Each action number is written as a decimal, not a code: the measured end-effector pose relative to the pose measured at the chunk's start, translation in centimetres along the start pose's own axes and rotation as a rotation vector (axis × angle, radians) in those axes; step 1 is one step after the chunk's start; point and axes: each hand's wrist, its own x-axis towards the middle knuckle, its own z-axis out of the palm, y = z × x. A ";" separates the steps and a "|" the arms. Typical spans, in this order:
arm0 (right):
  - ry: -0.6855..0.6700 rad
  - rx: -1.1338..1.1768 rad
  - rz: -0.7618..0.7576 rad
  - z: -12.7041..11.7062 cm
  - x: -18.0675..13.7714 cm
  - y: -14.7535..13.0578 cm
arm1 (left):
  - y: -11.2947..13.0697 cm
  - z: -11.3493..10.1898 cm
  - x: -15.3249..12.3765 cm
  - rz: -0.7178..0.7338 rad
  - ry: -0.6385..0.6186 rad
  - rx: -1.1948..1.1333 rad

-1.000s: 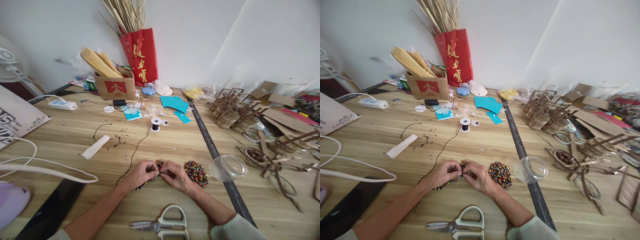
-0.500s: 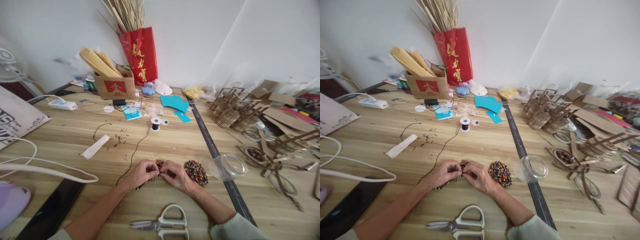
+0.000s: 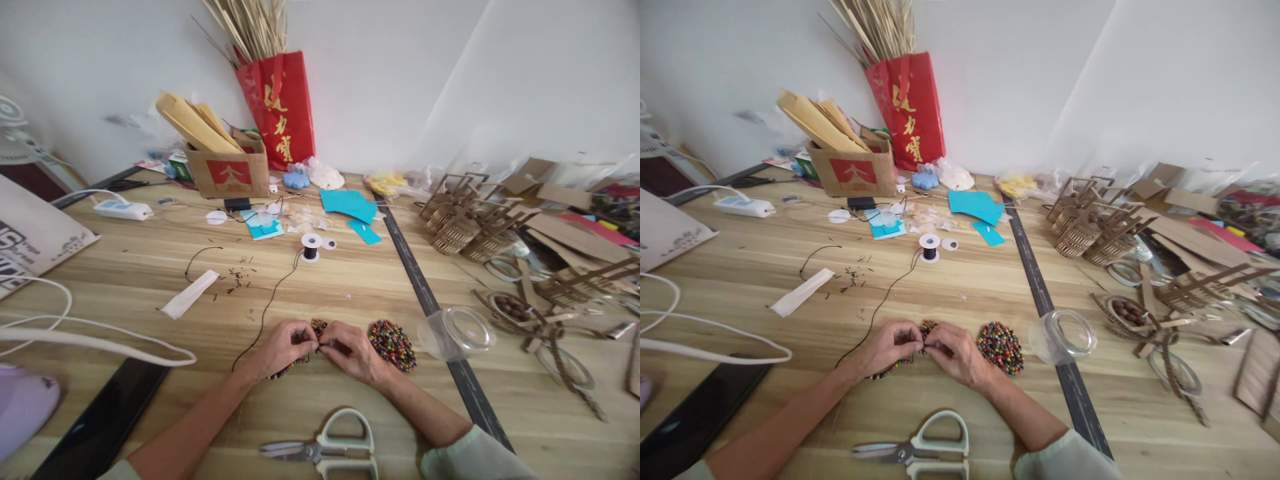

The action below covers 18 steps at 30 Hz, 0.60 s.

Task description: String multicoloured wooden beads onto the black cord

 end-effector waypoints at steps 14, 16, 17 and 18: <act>-0.004 0.015 -0.011 0.0 0.1 -0.1 | 0.2 0.0 0.0 -0.011 0.010 -0.005; 0.006 0.002 -0.012 0.0 0.0 -0.1 | 0.2 0.1 0.0 -0.011 0.010 -0.010; 0.011 -0.004 -0.011 0.0 0.0 -0.1 | 0.2 0.1 0.0 -0.013 0.010 -0.015; 0.016 -0.009 -0.010 0.1 0.0 -0.1 | 0.1 0.1 0.0 -0.015 0.010 -0.019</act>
